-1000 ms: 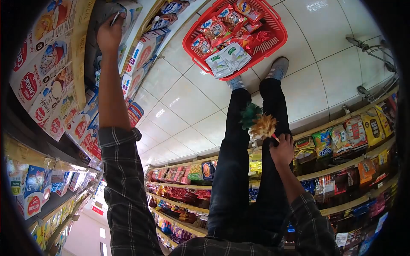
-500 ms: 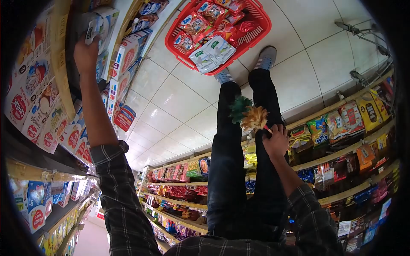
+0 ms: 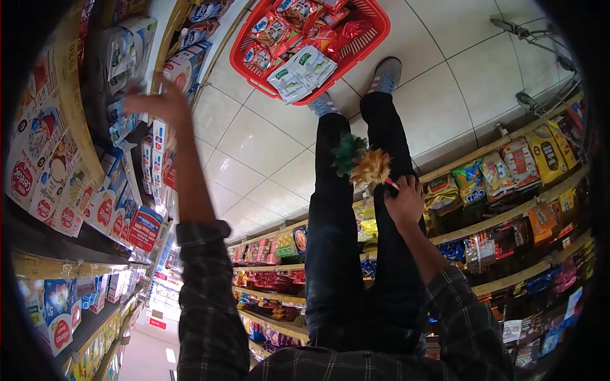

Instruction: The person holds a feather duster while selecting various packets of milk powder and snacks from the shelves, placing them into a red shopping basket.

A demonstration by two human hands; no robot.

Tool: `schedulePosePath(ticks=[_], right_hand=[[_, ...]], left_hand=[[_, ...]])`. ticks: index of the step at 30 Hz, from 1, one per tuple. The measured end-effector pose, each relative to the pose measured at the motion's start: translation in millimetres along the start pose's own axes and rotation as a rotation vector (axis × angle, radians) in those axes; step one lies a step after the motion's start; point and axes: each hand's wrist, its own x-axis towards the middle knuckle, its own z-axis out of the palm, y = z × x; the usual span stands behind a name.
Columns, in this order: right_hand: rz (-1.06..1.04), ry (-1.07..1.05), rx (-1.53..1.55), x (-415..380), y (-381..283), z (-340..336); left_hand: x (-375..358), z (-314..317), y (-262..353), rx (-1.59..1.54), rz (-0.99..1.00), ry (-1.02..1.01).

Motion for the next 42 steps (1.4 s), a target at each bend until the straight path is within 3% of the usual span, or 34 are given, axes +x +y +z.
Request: schedulePosePath(ticks=[1,2,3,4,7,10,11,12,17,21,25,28,32,36,37,39,41,42], right_hand=[[0.004,-0.009,0.008,1.2,0.4,-1.3],[-0.01,0.011,0.014,2.5,0.7,-2.4],[-0.019,0.03,0.019,2.1,0.8,-3.2],[-0.027,0.047,0.022,1.3,1.7,-3.5],[-0.028,0.028,0.014,2.5,4.9,-4.9],[-0.033,0.041,0.026,5.4,11.6,-2.1],[-0.029,0.033,0.025,6.9,13.0,-2.0],[-0.03,0.023,0.026,5.9,13.9,-2.5],[-0.03,-0.013,0.01,9.4,19.6,-5.1],[-0.028,-0.028,0.01,11.1,19.2,-10.5],[-0.025,-0.033,-0.001,12.6,20.8,-10.8],[-0.042,-0.009,0.006,11.8,22.9,-7.5],[-0.02,-0.013,0.004,11.6,21.9,-9.2],[-0.037,0.044,0.005,12.3,13.4,-15.6],[-0.032,0.051,0.022,13.5,10.8,-20.0],[-0.017,0.09,0.082,13.8,2.2,-36.4],[-0.017,0.205,0.249,13.2,-0.9,-51.2],[-0.002,0.256,0.399,12.5,-4.9,-59.2]], left_hand=[[-44.7,13.0,16.4,-0.191,-0.239,-0.117],[-70.0,12.4,36.9,-0.432,-0.268,-0.462],[-99.5,17.6,73.2,-0.454,-0.387,-0.678],[-142.6,29.3,91.3,-0.849,-0.514,-0.707],[-207.2,58.7,142.1,-0.77,-0.999,-1.177],[-240.6,90.1,180.1,-0.444,-1.091,-1.052],[-237.4,96.3,185.0,-0.366,-1.015,-1.123],[-220.0,81.4,205.8,-0.306,-1.011,-1.006],[-221.6,84.1,210.2,-0.194,-1.099,-0.961],[-232.9,77.9,193.4,-0.18,-0.98,-0.9],[-227.6,73.8,193.6,-0.326,-1.169,-0.788],[-230.9,81.5,189.1,-0.277,-1.072,-0.84],[-245.7,88.7,162.7,-0.304,-1.119,-0.87],[-243.6,48.5,127.3,-0.76,-1.174,-0.874],[-225.6,17.0,123.0,-0.715,-1.197,-0.934],[-203.8,-44.7,108.5,-0.923,-1.299,-0.904],[-161.4,-124.8,97.6,-0.923,-1.579,-0.888],[-161.0,-154.8,86.2,-1.228,-1.633,-0.731]])
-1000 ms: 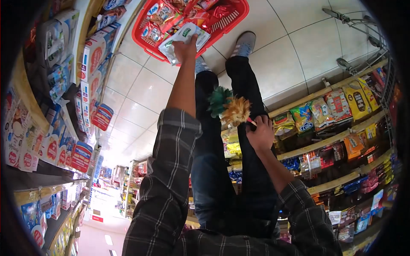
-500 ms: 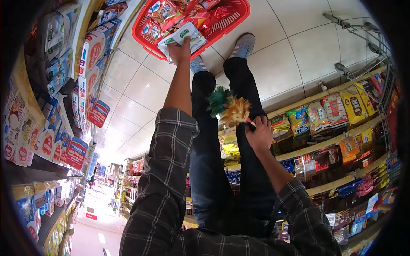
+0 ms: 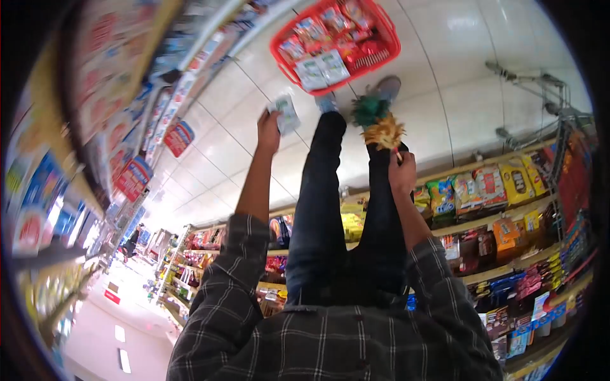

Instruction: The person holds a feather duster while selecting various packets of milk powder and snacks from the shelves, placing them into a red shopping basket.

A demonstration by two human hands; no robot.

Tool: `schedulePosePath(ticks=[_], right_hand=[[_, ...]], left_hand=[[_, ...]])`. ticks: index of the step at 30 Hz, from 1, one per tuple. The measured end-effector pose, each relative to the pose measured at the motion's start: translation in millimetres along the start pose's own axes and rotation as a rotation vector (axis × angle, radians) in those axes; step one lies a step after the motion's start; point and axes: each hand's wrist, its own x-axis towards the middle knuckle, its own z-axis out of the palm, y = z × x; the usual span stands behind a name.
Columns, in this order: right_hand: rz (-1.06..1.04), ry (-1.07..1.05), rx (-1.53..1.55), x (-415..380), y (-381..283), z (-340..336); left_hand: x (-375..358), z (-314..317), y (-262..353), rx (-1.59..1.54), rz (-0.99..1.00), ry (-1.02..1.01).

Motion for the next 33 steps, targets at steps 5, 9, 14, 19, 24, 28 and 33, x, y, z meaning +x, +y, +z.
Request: schedulePosePath(ticks=[5,9,14,19,24,28,33], right_hand=[[-0.315,0.145,0.544,6.6,-67.4,-74.3],[-0.524,0.092,0.643,-17.7,-139.3,-170.7],[-0.758,-0.064,0.697,-87.7,-205.5,-293.5],[-1.085,-0.173,0.435,-223.6,-244.0,-364.6],[-1.173,-0.05,0.172,-273.3,-263.6,-340.6],[-1.0,0.189,0.566,-231.6,-271.1,-337.7],[-1.199,-0.042,0.361,-313.0,-275.1,-325.5]], left_hand=[[-157.1,-8.5,109.7,-0.407,-0.11,-0.125],[-254.8,26.8,190.4,-0.634,0.02,-0.396],[-330.4,67.8,244.5,-0.767,0.28,-0.473],[-358.9,72.3,276.6,-0.76,0.407,-0.613],[-367.6,55.5,297.0,-0.795,0.488,-0.705],[-393.0,34.5,314.5,-0.77,0.475,-0.722],[-414.8,3.6,315.2,-0.7,0.523,-0.664]])
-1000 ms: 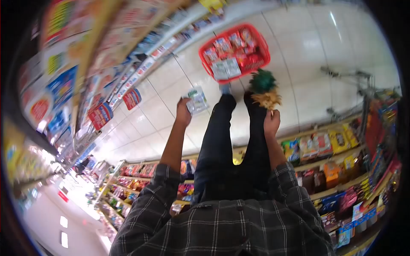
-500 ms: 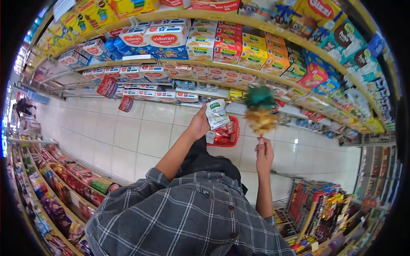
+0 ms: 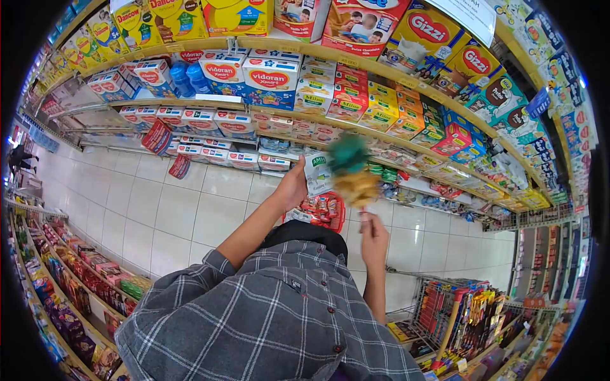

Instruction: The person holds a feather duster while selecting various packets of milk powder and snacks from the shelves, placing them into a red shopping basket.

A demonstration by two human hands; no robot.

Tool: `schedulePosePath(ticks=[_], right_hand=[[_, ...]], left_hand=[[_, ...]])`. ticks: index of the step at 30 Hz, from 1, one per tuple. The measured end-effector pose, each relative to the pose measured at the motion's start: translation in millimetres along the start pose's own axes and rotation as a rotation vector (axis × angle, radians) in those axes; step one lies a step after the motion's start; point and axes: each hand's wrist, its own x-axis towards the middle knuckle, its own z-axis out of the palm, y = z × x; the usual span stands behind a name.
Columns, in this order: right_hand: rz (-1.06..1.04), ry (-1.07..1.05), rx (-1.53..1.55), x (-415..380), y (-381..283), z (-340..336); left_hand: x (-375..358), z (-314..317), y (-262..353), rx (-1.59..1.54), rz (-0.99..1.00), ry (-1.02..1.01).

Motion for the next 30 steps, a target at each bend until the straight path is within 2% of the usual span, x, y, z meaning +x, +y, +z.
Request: schedulePosePath(ticks=[1,3,7,8,12,15,17,18,19,21,22,23,25,27,28,29,30], right_hand=[[0.023,-0.05,-0.058,-5.4,-3.7,9.1],[0.057,-0.15,-0.178,-8.7,-7.0,24.7],[0.094,0.225,-0.037,20.3,58.9,19.9],[0.191,0.329,0.178,22.9,60.9,21.1],[0.344,0.196,0.365,19.4,-15.2,61.2],[0.413,-0.044,0.625,13.6,-37.0,94.3],[0.305,0.033,0.567,18.3,6.3,114.5],[0.251,0.069,0.535,19.7,8.2,121.9],[0.189,0.137,0.429,19.8,9.9,119.9],[0.088,0.261,0.206,12.3,3.7,105.8],[0.109,0.278,0.116,8.0,-7.6,102.1],[0.11,0.231,0.126,4.9,-12.0,104.9],[0.107,0.15,0.153,-1.8,-21.4,114.0],[0.134,-0.031,0.263,-14.6,-43.1,128.9],[0.183,-0.092,0.29,-21.5,-49.6,134.8],[0.232,-0.152,0.319,-26.8,-54.5,137.1],[0.275,-0.205,0.215,-33.3,-56.9,132.9]], left_hand=[[3.7,-18.1,-5.6,0.023,0.034,0.061],[0.1,-33.6,2.5,-0.065,-0.002,0.02],[-11.9,-24.3,24.7,-0.116,0.046,-0.04],[-14.4,-27.2,27.1,-0.114,0.041,-0.043],[-27.3,-18.0,34.5,-0.039,-0.074,-0.006],[-15.5,-30.8,7.1,0.024,-0.159,0.057],[-13.7,-45.1,-16.6,0.134,-0.169,0.16],[-17.0,-51.0,-24.0,0.342,-0.106,0.281],[-17.0,-61.6,-25.9,0.388,-0.198,0.23],[-30.9,-64.8,-29.6,0.33,-0.288,0.151],[-37.0,-61.0,-37.3,0.295,-0.189,0.2],[-39.5,-57.7,-40.8,0.208,-0.157,0.188],[-39.6,-52.8,-29.2,0.019,-0.282,0.006],[-48.1,-39.1,-8.4,-0.123,-0.366,0.012],[-35.3,-65.0,-19.6,-0.207,-0.461,-0.033],[-26.5,-88.6,-33.1,-0.298,-0.429,-0.07],[-23.1,-101.1,-36.4,-0.389,-0.397,-0.105]])
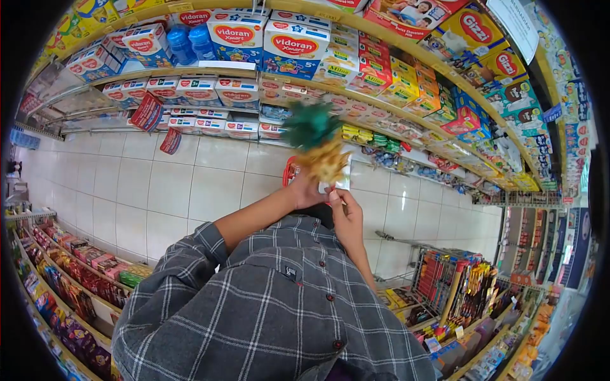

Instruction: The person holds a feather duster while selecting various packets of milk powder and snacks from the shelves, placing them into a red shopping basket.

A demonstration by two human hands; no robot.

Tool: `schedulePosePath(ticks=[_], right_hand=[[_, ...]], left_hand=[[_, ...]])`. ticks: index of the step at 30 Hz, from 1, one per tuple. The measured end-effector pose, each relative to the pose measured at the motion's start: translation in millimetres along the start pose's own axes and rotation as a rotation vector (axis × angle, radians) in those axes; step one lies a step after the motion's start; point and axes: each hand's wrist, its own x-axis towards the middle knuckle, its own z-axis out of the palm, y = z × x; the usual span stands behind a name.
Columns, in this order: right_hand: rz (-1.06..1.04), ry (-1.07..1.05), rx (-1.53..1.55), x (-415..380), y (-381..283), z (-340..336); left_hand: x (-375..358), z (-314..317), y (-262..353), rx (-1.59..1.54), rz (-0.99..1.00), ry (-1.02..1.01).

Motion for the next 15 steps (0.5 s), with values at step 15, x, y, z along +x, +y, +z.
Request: schedulePosePath(ticks=[15], right_hand=[[-0.024,0.281,-0.451,13.4,7.9,-62.6]], left_hand=[[-57.6,9.4,60.3,-0.107,0.169,0.23]])
